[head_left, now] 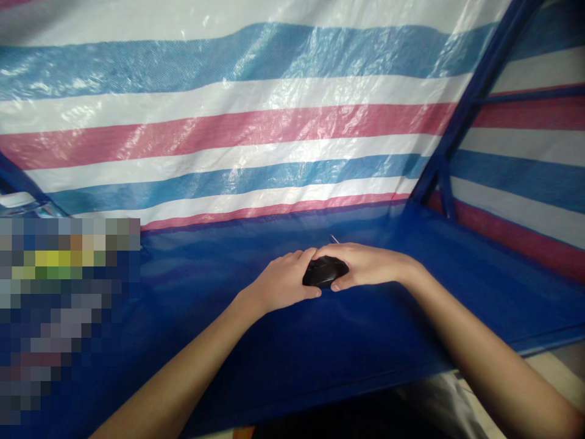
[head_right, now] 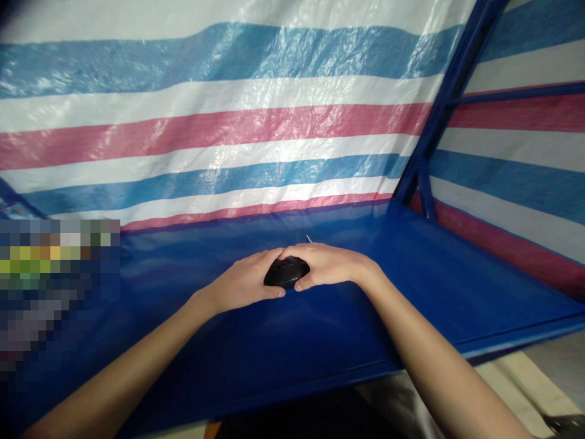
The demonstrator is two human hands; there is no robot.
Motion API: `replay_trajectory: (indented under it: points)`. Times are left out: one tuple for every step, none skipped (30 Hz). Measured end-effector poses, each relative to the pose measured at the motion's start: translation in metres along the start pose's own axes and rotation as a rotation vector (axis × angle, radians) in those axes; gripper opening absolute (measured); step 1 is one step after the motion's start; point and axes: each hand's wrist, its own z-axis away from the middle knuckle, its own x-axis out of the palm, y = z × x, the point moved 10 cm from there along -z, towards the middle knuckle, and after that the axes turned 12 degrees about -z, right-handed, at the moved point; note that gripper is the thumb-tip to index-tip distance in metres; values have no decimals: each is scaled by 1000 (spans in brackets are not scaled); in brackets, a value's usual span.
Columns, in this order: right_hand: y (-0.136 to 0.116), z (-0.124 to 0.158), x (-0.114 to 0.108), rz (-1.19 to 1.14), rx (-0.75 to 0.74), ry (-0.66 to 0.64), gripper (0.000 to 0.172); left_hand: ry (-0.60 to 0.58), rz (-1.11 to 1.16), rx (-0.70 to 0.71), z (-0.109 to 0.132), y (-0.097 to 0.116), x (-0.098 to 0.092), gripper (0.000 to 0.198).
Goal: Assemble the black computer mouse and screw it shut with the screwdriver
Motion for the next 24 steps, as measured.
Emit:
replay_trajectory:
  points:
    - [0,0,0,2,-1,1,53,0,-1,0,0,0,0,67]
    - [0,0,0,4,-1,3,53,0,-1,1,0,0,0,67]
    - [1,-1,0,6,-1,5,54,3,-2,2,0,0,0,67]
    - [1,-1,0,8,1,5,55,7,-2,5,0,0,0,66]
    - [2,-1,0,9,4,5,55,10,-3,8,0,0,0,66]
    - [3,-1,0,11,7,4,56,12,-5,9,0,0,0,66]
    - [3,-1,0,12,8,3,56,11,-6,11,0,0,0,66]
    - [3,-1,0,11,7,2,56,12,-7,11,0,0,0,66]
    - [3,-1,0,8,4,0,56,11,-7,12,0,0,0,66]
    - [3,-1,0,6,2,-1,56,11,-7,12,0,0,0,66]
    - [3,-1,0,5,1,-1,55,10,-7,11,0,-1,1,66]
    - [3,0,0,4,3,-2,55,10,-7,10,0,-1,1,66]
    - [3,0,0,5,7,-1,54,11,-8,11,0,-1,1,66]
    - [3,0,0,7,9,-2,54,13,-10,11,0,-1,1,66]
    - [2,0,0,8,10,-3,54,14,-12,12,0,-1,1,66]
    - [2,0,0,9,9,-2,54,14,-14,12,0,-1,1,65]
    - [1,0,0,9,7,-3,54,14,-15,12,0,-1,0,65]
    - [1,0,0,9,6,-3,54,14,-16,10,0,-1,0,65]
    - [1,0,0,8,5,-3,53,10,-16,7,0,-1,0,65]
    - [1,0,0,6,6,-4,53,7,-16,5,0,0,0,65]
    - [1,0,0,6,6,-4,53,5,-17,2,0,0,0,64]
    - [1,0,0,6,7,-4,53,6,-17,2,0,0,0,64]
    - [1,0,0,7,6,-5,54,5,-17,3,0,0,0,65]
    - [1,0,0,9,6,-5,54,5,-16,6,1,1,0,65]
